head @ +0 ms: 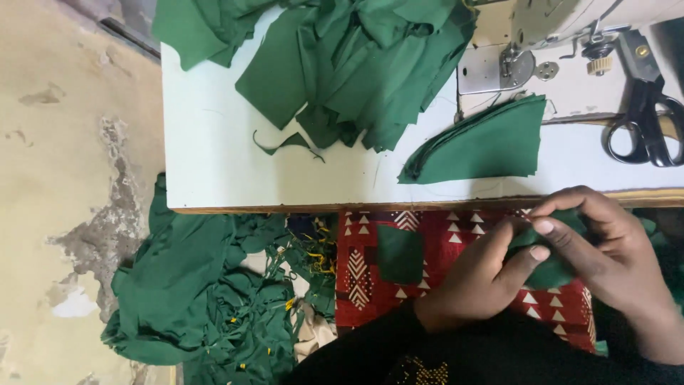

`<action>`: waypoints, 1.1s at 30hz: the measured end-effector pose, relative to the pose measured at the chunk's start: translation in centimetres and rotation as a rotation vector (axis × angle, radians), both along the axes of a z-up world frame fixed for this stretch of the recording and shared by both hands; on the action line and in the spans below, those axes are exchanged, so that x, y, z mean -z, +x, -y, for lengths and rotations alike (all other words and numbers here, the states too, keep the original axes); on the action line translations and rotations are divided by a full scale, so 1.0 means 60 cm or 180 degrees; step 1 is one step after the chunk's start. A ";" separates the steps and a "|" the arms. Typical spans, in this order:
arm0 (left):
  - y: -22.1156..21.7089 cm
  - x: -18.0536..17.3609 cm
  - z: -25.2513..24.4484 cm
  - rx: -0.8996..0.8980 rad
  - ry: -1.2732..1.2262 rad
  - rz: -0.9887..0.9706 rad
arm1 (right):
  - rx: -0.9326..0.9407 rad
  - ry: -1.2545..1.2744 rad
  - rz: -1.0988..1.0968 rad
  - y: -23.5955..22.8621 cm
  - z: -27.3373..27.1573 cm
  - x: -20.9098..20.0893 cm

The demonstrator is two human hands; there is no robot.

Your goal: Cutting green fabric scraps into smaller pieces using scissors at a sewing workstation.

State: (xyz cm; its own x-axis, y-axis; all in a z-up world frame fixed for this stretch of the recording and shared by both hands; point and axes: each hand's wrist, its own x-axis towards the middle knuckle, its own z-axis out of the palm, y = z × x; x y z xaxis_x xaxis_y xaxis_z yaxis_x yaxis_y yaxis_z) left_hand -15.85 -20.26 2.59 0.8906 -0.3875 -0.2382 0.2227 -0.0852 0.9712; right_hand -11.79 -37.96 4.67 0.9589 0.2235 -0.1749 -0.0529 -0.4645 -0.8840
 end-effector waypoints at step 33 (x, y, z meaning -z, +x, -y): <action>0.129 0.045 -0.114 -0.1211 0.2766 0.2241 | 0.0862 -0.2466 0.2945 0.124 0.110 0.114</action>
State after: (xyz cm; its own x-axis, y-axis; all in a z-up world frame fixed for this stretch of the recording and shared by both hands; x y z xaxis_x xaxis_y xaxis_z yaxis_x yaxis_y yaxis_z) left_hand -8.10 -13.41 -0.12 0.9542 -0.0188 0.2985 -0.1847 -0.8219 0.5388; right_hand -4.36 -44.55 -2.18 0.7915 0.1381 0.5954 0.2694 -0.9532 -0.1370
